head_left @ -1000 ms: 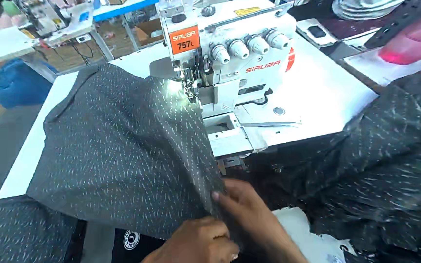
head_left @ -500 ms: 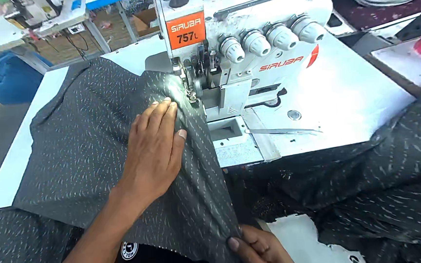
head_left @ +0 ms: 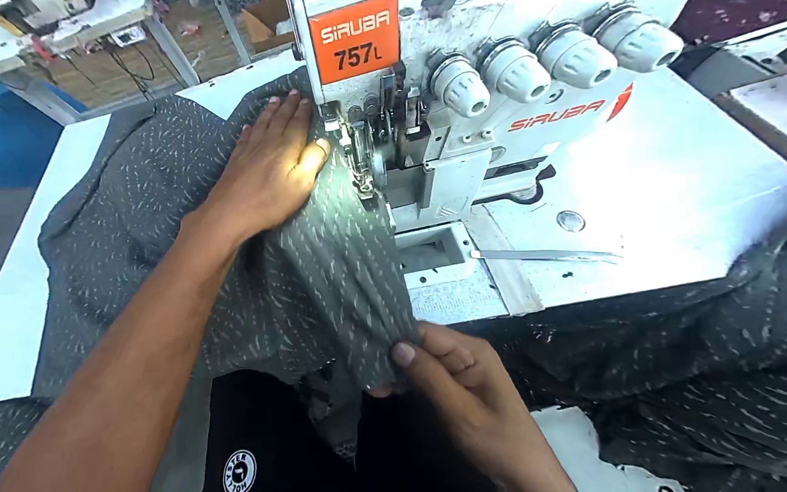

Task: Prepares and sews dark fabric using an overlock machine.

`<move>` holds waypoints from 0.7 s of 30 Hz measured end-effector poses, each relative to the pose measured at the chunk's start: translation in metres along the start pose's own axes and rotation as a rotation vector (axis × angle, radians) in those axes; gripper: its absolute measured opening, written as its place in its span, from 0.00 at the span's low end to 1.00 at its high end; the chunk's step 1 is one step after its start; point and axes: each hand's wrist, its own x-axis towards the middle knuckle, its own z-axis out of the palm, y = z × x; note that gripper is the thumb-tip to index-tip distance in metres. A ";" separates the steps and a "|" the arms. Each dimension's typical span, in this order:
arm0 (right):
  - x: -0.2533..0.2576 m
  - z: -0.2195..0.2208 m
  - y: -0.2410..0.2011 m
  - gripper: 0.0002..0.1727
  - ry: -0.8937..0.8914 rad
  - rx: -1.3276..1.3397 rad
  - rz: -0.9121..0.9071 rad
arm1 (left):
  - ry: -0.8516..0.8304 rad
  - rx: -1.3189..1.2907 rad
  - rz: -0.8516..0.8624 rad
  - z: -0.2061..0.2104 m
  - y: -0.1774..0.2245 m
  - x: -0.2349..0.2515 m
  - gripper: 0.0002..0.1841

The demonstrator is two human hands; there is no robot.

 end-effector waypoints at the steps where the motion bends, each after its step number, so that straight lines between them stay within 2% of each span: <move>1: 0.007 0.001 -0.002 0.13 0.015 0.006 0.011 | -0.012 0.000 -0.006 -0.002 -0.003 0.007 0.38; 8: 0.059 0.011 -0.022 0.14 0.085 -0.003 0.082 | -0.101 0.063 -0.071 -0.014 -0.022 0.053 0.39; 11: 0.075 0.014 -0.030 0.19 0.140 -0.089 0.122 | -0.117 0.078 -0.093 -0.018 -0.031 0.073 0.38; 13: 0.079 0.016 -0.033 0.23 0.185 -0.157 0.129 | -0.084 0.083 -0.098 -0.019 -0.037 0.084 0.39; 14: 0.080 0.017 -0.034 0.23 0.207 -0.178 0.134 | -0.008 0.090 -0.077 -0.019 -0.040 0.085 0.39; 15: 0.080 0.017 -0.035 0.24 0.219 -0.196 0.135 | 0.134 0.095 -0.022 -0.018 -0.041 0.082 0.36; 17: 0.080 0.015 -0.037 0.24 0.220 -0.227 0.134 | 0.515 0.017 0.158 -0.015 -0.035 0.058 0.24; 18: 0.081 0.014 -0.038 0.24 0.209 -0.240 0.137 | 0.621 -0.071 0.221 -0.015 -0.021 0.033 0.19; 19: 0.081 0.012 -0.038 0.23 0.197 -0.250 0.136 | 0.654 -0.168 0.277 -0.015 -0.003 0.003 0.15; 21: 0.083 0.009 -0.039 0.23 0.180 -0.278 0.136 | 0.520 -0.357 0.405 -0.009 0.024 -0.052 0.11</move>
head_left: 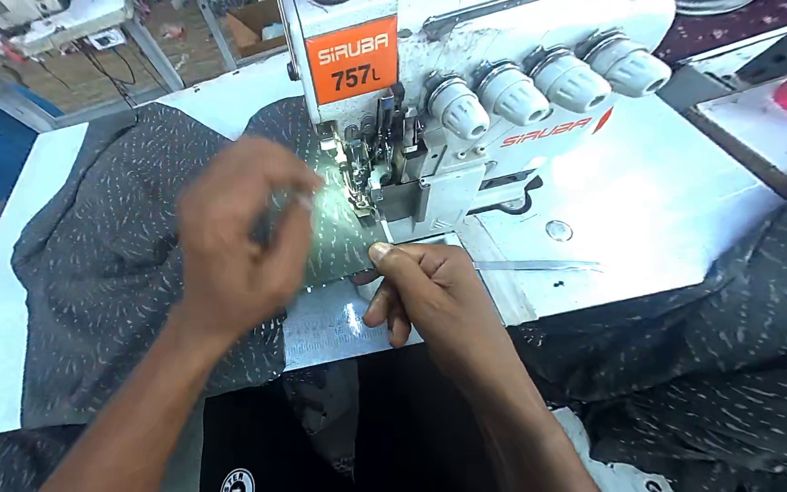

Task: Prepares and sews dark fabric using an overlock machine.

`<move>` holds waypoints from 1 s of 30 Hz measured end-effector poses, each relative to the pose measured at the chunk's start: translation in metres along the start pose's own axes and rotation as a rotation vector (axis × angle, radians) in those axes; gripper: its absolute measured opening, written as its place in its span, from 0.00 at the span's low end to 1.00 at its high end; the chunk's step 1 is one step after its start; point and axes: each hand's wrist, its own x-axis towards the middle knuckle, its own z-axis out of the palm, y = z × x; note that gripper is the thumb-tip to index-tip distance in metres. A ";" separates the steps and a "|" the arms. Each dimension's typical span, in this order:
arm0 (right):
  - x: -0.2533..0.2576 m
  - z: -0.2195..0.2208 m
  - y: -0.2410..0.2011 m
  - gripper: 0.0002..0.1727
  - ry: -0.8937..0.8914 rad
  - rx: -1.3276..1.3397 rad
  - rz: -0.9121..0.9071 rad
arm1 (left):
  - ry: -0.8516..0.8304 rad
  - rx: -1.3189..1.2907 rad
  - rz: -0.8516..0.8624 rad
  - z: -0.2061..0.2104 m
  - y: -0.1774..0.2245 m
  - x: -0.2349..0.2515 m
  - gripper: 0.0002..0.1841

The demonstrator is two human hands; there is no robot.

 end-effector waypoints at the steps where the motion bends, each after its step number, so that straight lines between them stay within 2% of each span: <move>1: 0.000 -0.001 0.000 0.23 -0.003 -0.018 -0.003 | -0.074 -0.085 0.005 0.002 0.010 -0.014 0.11; 4: 0.001 -0.002 -0.004 0.24 0.006 -0.092 -0.007 | -0.190 -0.117 0.025 0.009 0.009 -0.032 0.13; 9: 0.012 -0.009 -0.017 0.31 0.069 -0.473 -0.002 | -0.221 -0.158 0.096 0.010 -0.010 -0.026 0.16; 13: 0.027 -0.012 -0.033 0.36 0.050 -0.766 0.084 | -0.225 -0.184 0.107 0.011 -0.032 -0.015 0.17; 15: 0.024 -0.012 -0.033 0.35 0.065 -0.860 0.037 | -0.218 -0.187 0.105 0.012 -0.044 -0.011 0.18; 17: 0.001 -0.013 -0.020 0.31 0.075 -0.841 -0.117 | -0.211 -0.148 0.078 0.008 -0.049 -0.014 0.19; 19: -0.025 -0.010 -0.002 0.25 0.216 -0.732 -0.315 | -0.228 0.012 0.048 0.003 -0.033 -0.023 0.26; 20: -0.031 -0.008 0.005 0.19 0.305 -0.722 -0.429 | -0.223 0.099 0.042 0.002 -0.018 -0.030 0.25; 21: -0.032 -0.006 0.008 0.12 0.363 -0.757 -0.532 | -0.210 0.171 0.045 0.002 -0.004 -0.037 0.21; 22: -0.029 -0.003 0.007 0.11 0.369 -0.841 -0.594 | -0.189 0.214 0.055 0.004 0.008 -0.043 0.17; 24: -0.017 0.006 0.002 0.22 0.284 -1.061 -0.625 | -0.145 0.206 0.043 0.004 0.027 -0.052 0.12; 25: -0.009 0.010 0.001 0.24 0.249 -1.141 -0.643 | -0.129 0.157 0.004 0.003 0.037 -0.054 0.11; 28: -0.003 0.004 0.004 0.19 0.250 -1.106 -0.678 | -0.080 -0.093 -0.197 0.011 0.068 -0.064 0.10; 30: 0.003 -0.006 0.007 0.17 0.339 -0.975 -0.675 | 0.055 -0.176 -0.254 0.032 0.079 -0.059 0.08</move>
